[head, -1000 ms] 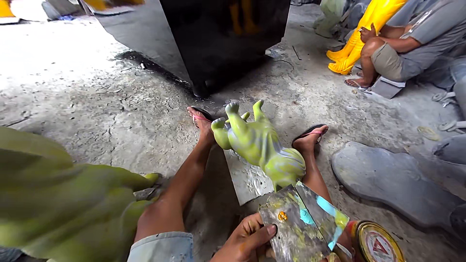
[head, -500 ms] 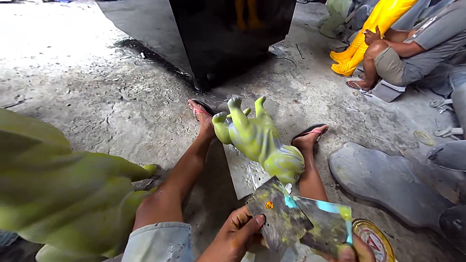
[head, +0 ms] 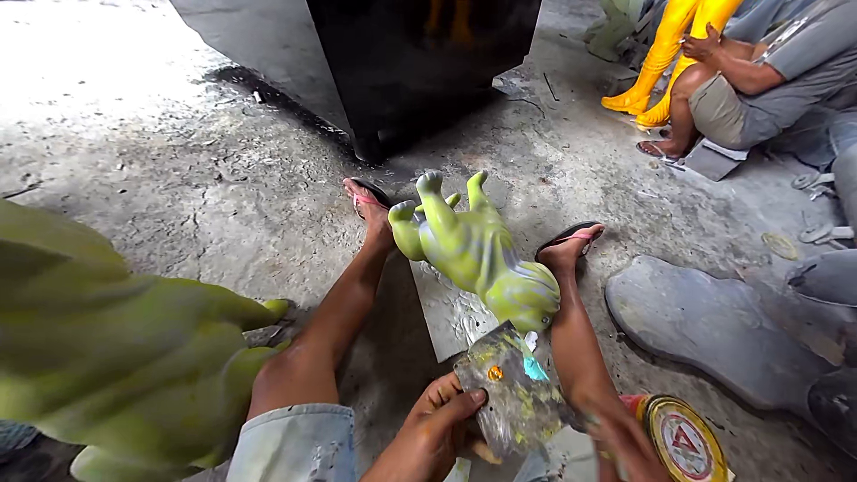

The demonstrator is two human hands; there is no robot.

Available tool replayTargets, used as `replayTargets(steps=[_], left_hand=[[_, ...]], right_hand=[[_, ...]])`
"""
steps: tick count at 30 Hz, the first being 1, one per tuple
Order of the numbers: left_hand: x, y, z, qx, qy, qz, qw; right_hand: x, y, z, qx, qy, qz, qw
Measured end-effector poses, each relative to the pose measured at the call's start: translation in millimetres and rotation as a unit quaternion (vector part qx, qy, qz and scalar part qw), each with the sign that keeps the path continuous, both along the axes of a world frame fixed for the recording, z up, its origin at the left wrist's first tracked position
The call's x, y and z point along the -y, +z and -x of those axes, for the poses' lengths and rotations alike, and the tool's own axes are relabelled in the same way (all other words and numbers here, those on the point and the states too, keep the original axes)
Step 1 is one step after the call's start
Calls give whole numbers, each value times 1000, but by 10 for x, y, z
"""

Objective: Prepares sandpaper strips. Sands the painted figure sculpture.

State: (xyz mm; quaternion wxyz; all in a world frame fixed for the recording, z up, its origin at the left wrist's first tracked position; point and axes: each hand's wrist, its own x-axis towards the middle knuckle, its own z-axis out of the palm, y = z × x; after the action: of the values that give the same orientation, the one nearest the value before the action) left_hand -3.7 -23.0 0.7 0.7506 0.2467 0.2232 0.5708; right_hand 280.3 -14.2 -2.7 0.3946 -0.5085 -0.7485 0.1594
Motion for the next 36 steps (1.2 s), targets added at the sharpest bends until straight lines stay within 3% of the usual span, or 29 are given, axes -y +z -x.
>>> replayTargets(steps=[2,4,8,11,13,15,16,18,20,24,26,29,30,32,34,36], left_hand=[[-44,33,-26,-46,64,-10,997],[-55,48,-47,-151,97,-48,983],[-101,41,-127,-369,77,-209,902],[-152,89,-53,-438,-39,-289,850],[-173,101,-31,-451,-107,-297,835],[-187,93,-16,-440,-115,-255,853],[-194,101,-7,-406,-94,-210,884],[-197,157,-3,-246,-45,-81,965],[-193,204,-11,-66,-23,-1,998],[-133,145,-163,12,5,25,1000],[-150,146,-225,-14,61,13,998],[-173,106,-282,-176,145,-81,970],[-175,96,-297,-234,154,-119,953],[-177,58,-293,-345,128,-213,905],[-204,21,-208,-409,37,-284,867],[-185,-10,-149,-427,-48,-290,855]], right_hand=[[-26,-4,-85,-176,-65,7,982],[-36,75,-83,-301,-58,47,951],[-36,193,75,-213,-61,161,962],[-136,328,165,-183,-58,163,968],[-191,402,241,-158,-43,107,981],[-232,462,238,-95,6,-18,995],[-245,501,206,-50,37,-75,995],[-297,517,122,12,104,-150,983],[-376,451,39,53,131,-152,978],[-550,240,-230,92,79,-126,985],[-505,266,-261,-32,10,-97,995],[-419,261,-89,-321,-66,8,945],[-383,206,-36,-336,-66,72,937],[-331,72,57,-269,-68,151,949],[-334,95,174,-225,-77,139,961],[-335,217,273,-176,-67,50,981]])
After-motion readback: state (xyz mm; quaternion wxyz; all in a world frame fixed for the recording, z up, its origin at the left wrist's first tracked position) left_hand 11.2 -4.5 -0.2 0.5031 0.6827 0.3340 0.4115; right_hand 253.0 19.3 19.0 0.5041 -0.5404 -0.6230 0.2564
